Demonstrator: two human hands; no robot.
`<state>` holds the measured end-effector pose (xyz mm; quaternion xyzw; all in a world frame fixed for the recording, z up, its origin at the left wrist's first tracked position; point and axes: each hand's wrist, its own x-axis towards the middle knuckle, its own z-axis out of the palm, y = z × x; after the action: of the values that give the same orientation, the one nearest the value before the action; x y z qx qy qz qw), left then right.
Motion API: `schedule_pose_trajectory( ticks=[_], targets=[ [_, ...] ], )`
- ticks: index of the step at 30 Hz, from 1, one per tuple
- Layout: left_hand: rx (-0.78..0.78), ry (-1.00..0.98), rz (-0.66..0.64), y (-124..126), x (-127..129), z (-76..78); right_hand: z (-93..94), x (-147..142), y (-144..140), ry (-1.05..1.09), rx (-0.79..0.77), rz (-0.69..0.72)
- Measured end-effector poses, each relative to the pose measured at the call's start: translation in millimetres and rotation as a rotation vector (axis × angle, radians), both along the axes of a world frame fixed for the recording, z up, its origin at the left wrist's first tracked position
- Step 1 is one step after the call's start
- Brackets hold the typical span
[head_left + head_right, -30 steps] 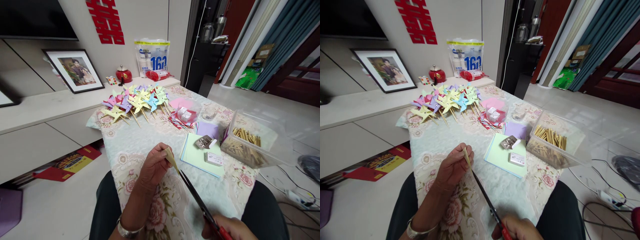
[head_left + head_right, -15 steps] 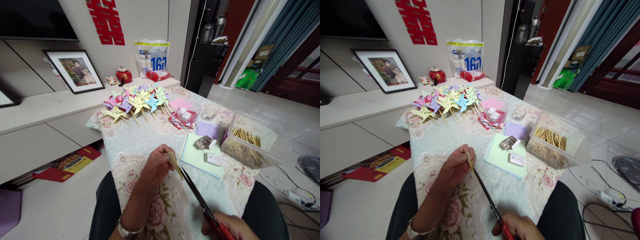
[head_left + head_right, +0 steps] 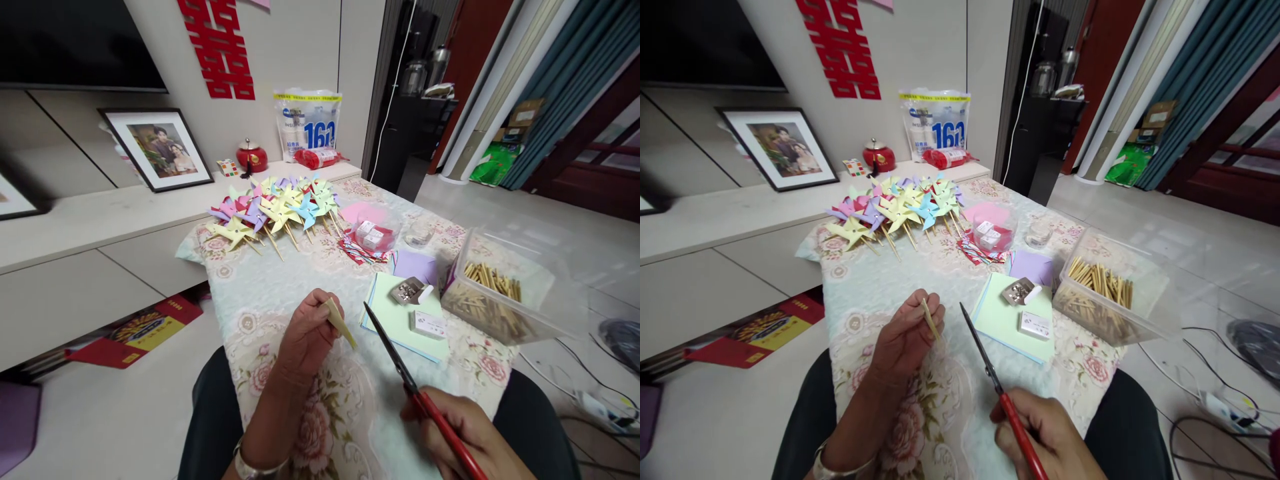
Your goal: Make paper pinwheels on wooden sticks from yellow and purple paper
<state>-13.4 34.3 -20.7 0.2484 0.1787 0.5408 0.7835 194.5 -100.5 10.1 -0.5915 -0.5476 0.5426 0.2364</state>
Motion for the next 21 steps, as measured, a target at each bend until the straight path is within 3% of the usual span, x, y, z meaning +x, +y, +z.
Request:
schedule_pose_trajectory(
  ticks=[5, 8, 15, 19, 21],
  targets=[
    [-0.026, -0.095, 0.082, -1, -4, 3.5, 2.6, -17, 36, -0.633, 0.220, 0.116],
    [-0.047, -0.100, 0.114, -1, -5, 3.4, 5.6, -35, 57, -0.833, 0.261, 0.171],
    [-0.060, -0.027, 0.177, 2, -6, 0.1, 14.5, -79, 85, -0.930, 0.314, 0.286],
    [-0.078, 0.020, 0.263, 5, -3, -0.1, 31.2, -71, 102, -0.888, 0.388, 0.445],
    [-0.096, 0.057, 0.319, 7, -1, -0.9, 40.3, -57, 120, -0.878, 0.386, 0.421]
  ],
)
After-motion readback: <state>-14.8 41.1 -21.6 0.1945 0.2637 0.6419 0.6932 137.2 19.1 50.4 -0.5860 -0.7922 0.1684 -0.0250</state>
